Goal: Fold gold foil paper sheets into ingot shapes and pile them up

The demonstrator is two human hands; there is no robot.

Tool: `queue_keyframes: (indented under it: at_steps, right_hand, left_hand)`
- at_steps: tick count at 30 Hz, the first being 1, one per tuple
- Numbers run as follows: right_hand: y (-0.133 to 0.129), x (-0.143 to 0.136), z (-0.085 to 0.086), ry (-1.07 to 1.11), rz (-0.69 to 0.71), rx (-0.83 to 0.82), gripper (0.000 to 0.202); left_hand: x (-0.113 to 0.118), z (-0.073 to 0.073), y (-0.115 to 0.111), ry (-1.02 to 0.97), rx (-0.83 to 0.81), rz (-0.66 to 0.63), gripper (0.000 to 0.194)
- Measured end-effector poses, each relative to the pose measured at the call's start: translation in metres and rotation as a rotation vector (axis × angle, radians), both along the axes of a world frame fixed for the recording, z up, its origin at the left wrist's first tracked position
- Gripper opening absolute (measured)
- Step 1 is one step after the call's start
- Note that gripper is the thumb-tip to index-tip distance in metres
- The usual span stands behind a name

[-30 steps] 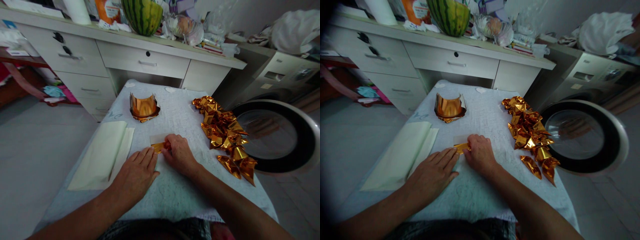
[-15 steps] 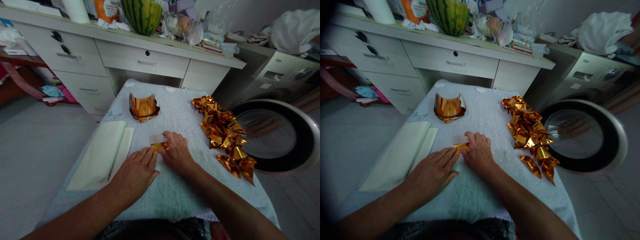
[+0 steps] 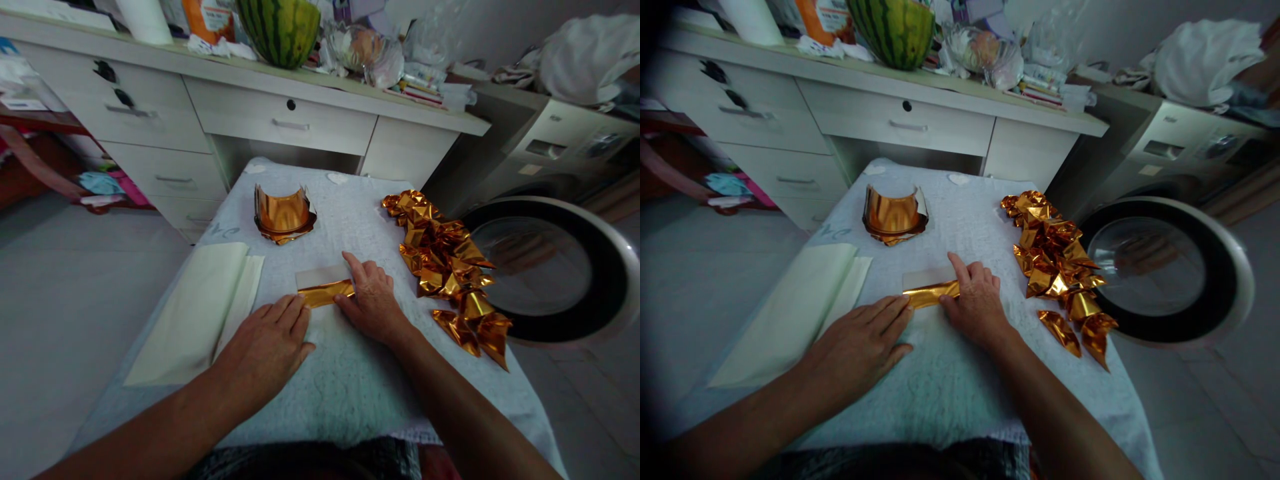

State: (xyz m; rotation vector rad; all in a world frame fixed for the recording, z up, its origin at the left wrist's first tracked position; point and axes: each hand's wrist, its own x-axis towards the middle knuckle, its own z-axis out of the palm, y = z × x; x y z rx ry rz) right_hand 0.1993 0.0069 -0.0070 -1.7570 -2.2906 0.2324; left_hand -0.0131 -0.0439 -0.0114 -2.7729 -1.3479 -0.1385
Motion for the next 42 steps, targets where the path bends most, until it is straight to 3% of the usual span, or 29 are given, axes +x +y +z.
queue_keyframes:
  at_steps: [13,17,22,26,30,38,42]
  right_hand:
    - [0.007,0.020,0.011,0.013,-0.031,-0.118,0.081]
    - [0.009,0.023,0.008,0.029,-0.017,-0.121,0.080]
    - [0.012,0.029,0.001,0.207,-0.017,-0.067,0.071]
    - [0.009,0.027,0.007,0.364,0.148,0.005,0.056]
    - [0.005,0.021,0.011,0.294,0.343,-0.016,0.042]
    - [0.012,0.020,0.002,0.223,0.342,0.018,0.014]
    - [0.014,0.020,0.004,0.257,0.355,0.046,0.018]
  left_hand:
    - [0.000,0.010,0.005,0.001,-0.019,-0.028,0.040]
    - [0.000,0.015,0.011,0.010,-0.052,-0.045,0.029]
    - [0.008,0.019,0.024,-0.021,-0.069,-0.038,0.037]
    - [0.016,0.020,0.031,0.004,-0.092,0.014,0.026]
    - [0.015,0.014,0.033,-0.121,-0.134,0.049,0.023]
    - [0.009,0.003,0.036,-0.391,-0.147,0.049,0.022]
    - [0.007,0.001,0.040,-0.474,-0.131,0.094,0.020]
